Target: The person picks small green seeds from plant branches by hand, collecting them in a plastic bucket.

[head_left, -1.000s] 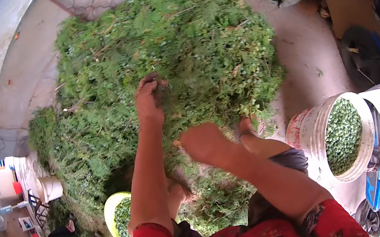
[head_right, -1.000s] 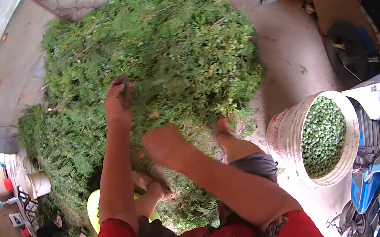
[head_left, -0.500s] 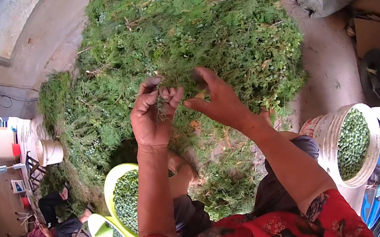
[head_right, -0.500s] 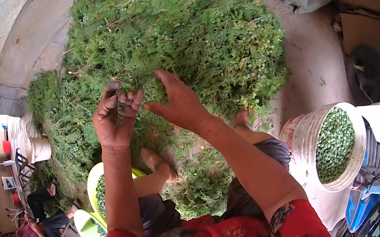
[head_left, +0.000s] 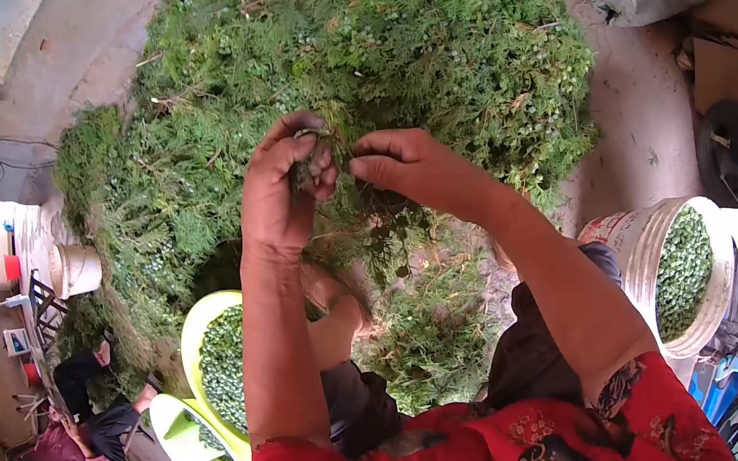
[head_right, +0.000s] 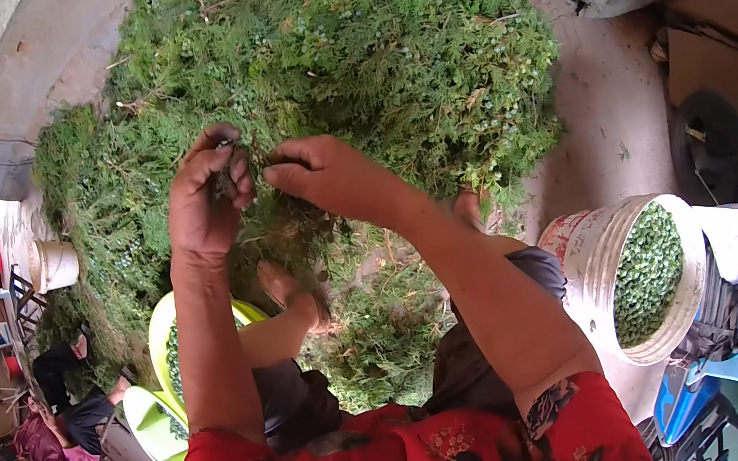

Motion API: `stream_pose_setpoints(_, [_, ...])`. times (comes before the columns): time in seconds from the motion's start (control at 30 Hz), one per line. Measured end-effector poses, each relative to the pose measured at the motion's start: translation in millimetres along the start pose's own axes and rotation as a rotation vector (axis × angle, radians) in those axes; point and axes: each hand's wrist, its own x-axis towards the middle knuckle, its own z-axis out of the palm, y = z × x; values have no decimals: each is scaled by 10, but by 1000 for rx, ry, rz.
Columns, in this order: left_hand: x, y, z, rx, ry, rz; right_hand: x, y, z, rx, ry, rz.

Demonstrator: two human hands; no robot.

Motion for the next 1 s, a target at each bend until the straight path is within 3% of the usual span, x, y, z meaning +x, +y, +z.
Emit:
stream_pose_setpoints(0.03, [15, -26, -16, 131, 95, 59, -20, -34, 0, -2, -8, 9])
stream_pose_setpoints(0.1, [12, -60, -22, 134, 141, 34, -51, -114, -7, 356, -1, 289])
stream_pose_setpoints(0.2, [42, -148, -36, 196, 181, 36, -28, 16, -23, 450, 65, 353])
stream_pose_setpoints(0.27, [90, -263, -120, 891, 366, 546, -18, 69, -34, 500, 97, 391])
stream_pose_setpoints(0.4, [-57, -248, -23, 1042, 259, 545, 2, 175, -62, 481, 220, 383])
stream_pose_setpoints(0.47, [-96, -327, 106, 1263, 115, 568, -7, 158, -68, 506, 231, 389])
stream_pose_setpoints(0.5, [-95, -371, 127, 1261, 118, 568, -12, 154, -74, 561, 249, 387])
stream_pose_setpoints(0.57, [-79, -425, 132, 1147, 147, 375, -6, 121, -72, 613, 263, 380])
stream_pose_setpoints(0.63, [-96, -375, 174, 1119, 156, 343, -15, 59, -76, 711, 327, 336])
stream_pose_setpoints(0.77, [-84, -349, 194, 1097, 127, 296, -15, -41, -106, 616, 313, 318])
stream_pose_setpoints(0.9, [-56, -410, 163, 1162, 91, 385, -3, 108, -141, 482, 282, 287])
stream_pose_setpoints(1.0, [-16, -447, 124, 1096, 264, 525, -3, 78, -152, 517, 378, 268])
